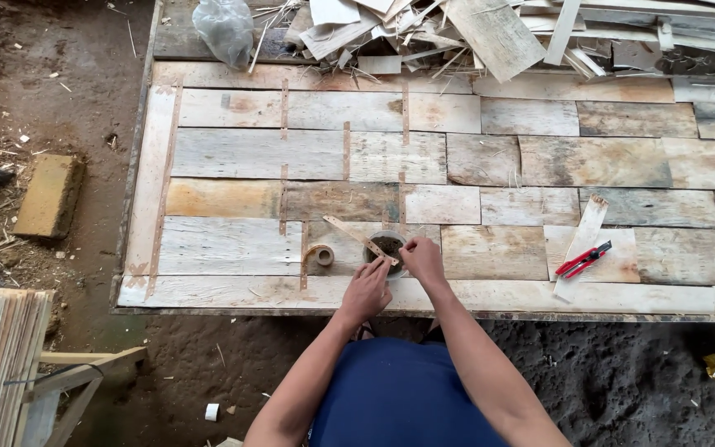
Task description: Applying adhesive to thin strips of material and carefully placing them onto a wooden surface to create a pattern or repair a board.
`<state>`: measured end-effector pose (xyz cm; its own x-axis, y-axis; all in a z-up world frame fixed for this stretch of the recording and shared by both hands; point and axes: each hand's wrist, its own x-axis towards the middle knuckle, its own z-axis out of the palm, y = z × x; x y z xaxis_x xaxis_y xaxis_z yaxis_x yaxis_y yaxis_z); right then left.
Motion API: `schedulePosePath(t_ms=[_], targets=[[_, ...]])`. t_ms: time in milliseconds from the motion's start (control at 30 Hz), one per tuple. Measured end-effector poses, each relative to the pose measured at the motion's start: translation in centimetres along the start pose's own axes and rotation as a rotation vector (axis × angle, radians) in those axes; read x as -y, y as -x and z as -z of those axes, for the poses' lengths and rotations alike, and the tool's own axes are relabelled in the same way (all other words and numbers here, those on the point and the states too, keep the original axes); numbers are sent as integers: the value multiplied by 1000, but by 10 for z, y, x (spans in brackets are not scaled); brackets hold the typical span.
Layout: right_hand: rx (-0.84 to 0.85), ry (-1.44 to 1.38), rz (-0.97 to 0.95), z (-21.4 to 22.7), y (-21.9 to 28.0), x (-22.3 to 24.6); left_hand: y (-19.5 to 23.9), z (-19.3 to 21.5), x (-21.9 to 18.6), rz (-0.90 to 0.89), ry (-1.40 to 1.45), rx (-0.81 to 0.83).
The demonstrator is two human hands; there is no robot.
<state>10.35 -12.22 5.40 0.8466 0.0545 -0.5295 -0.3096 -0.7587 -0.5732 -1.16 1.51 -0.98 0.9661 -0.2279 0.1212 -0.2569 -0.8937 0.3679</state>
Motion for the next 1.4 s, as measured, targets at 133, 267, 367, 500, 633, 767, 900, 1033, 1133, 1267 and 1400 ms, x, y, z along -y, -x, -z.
schedulePosePath(t_ms=[133,267,367,500,633,767,900,1033,1133,1267,1400], targets=[[67,69,-27,1,8,4,-1,1,-1,20,11,39],[159,129,-68,0,16,11,-1,1,-2,29,3,28],[160,130,-73,-9,6,-1,0,-5,-1,38,1,29],[140,115,-88,-20,-9,-13,-2,2,-5,50,17,36],[140,113,-101,-18,-6,-9,-6,-1,-9,34,60,129],[143,98,-86,-14,-6,-9,-9,-1,-11,36,59,164],[131,86,-72,-20,-13,-17,-11,3,-14,43,35,191],[133,96,-66,-18,-13,-18,-12,-5,-12,52,37,233],[143,99,-56,-20,-14,-20,-15,2,-14,62,32,256],[113,97,-50,-22,-15,-20,-21,19,-18,92,41,270],[121,99,-45,-14,-5,-14,-22,24,-20,124,32,281]])
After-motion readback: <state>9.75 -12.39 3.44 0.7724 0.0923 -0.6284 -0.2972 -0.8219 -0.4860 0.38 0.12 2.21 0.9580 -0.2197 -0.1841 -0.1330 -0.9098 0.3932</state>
